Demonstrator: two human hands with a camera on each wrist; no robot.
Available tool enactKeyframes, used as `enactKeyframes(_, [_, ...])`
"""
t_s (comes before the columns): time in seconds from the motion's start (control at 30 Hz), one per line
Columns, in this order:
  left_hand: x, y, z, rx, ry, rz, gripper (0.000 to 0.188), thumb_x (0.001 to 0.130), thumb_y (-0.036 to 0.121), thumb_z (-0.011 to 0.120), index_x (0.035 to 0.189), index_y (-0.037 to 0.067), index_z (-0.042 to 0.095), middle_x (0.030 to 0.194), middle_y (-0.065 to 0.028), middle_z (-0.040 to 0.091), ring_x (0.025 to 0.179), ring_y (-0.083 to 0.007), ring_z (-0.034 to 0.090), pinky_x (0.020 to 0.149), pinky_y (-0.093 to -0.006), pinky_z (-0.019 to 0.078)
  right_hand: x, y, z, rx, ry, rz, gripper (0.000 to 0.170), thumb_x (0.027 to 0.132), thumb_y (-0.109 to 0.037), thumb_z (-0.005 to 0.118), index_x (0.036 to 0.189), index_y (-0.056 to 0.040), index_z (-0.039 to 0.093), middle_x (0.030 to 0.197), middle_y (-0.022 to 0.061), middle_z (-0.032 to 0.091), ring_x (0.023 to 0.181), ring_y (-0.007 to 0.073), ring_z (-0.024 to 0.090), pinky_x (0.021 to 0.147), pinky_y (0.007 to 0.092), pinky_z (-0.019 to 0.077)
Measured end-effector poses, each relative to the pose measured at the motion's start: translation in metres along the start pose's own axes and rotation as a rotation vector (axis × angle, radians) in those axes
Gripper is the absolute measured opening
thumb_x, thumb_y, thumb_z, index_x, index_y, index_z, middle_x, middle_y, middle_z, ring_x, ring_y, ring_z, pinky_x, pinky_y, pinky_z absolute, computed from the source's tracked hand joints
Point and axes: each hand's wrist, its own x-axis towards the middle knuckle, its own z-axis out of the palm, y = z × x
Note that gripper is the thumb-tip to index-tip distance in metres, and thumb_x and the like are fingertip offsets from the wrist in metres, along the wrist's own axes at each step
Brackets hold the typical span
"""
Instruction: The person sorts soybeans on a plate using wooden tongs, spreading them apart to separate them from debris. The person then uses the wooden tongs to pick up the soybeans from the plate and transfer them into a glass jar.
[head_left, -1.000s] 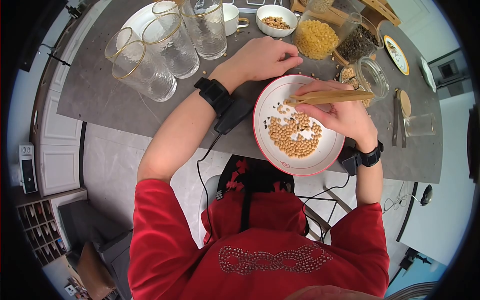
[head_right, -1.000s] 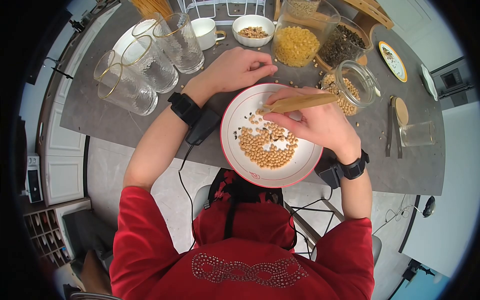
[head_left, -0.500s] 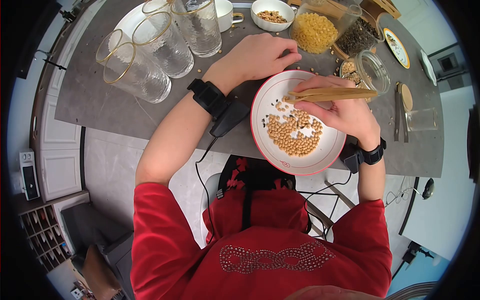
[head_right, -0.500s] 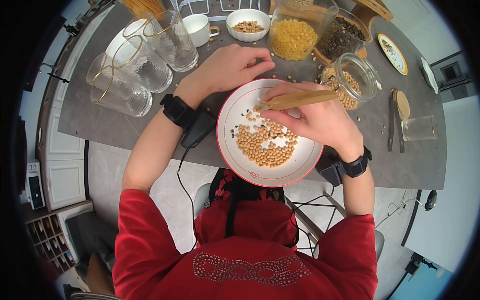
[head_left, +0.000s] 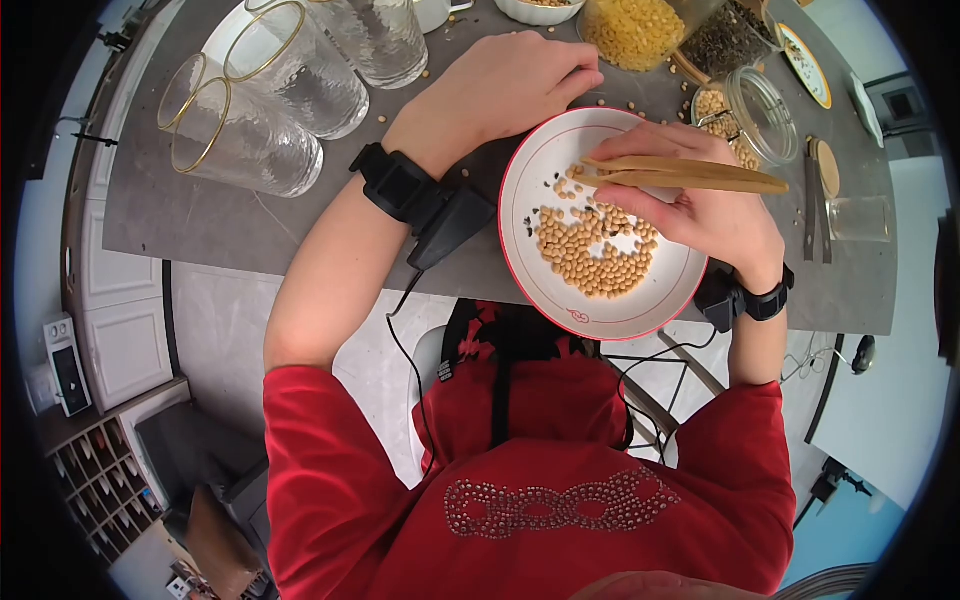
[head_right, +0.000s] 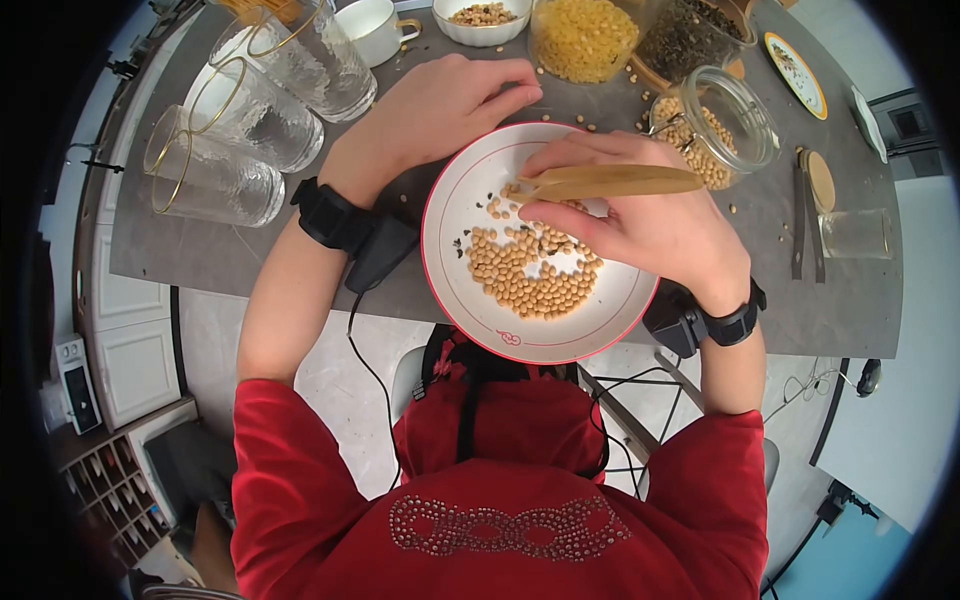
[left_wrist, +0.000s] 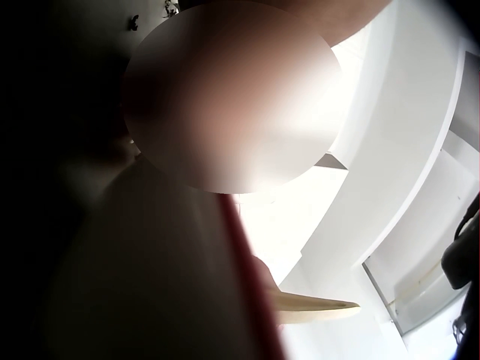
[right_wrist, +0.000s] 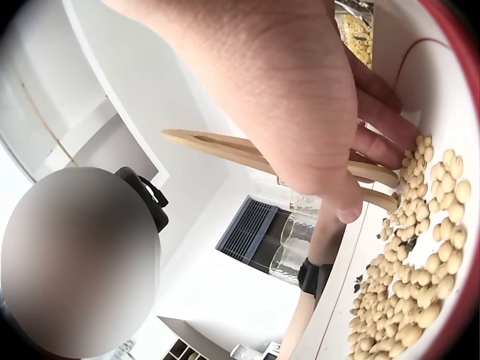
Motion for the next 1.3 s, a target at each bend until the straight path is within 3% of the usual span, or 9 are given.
enactKeyframes(1.3, [0.001,-0.0025,0.0006,-0.009,-0.006,0.011,0.028,0.104,0.036,0.056,0.105,0.011,0.068,0.074,-0.0166,0.067,0.07,-0.0387,0.066,0.065,-0.0477,0.05,0.0001,0.0033,0.0012,0.023,-0.003,-0.011,0.024,0.088,-0.025,0.08,0.1,-0.0044,0.074,0.102,0.0067,0.075,0.08,0.0301,0.071,0.104,0.0412,0.0542])
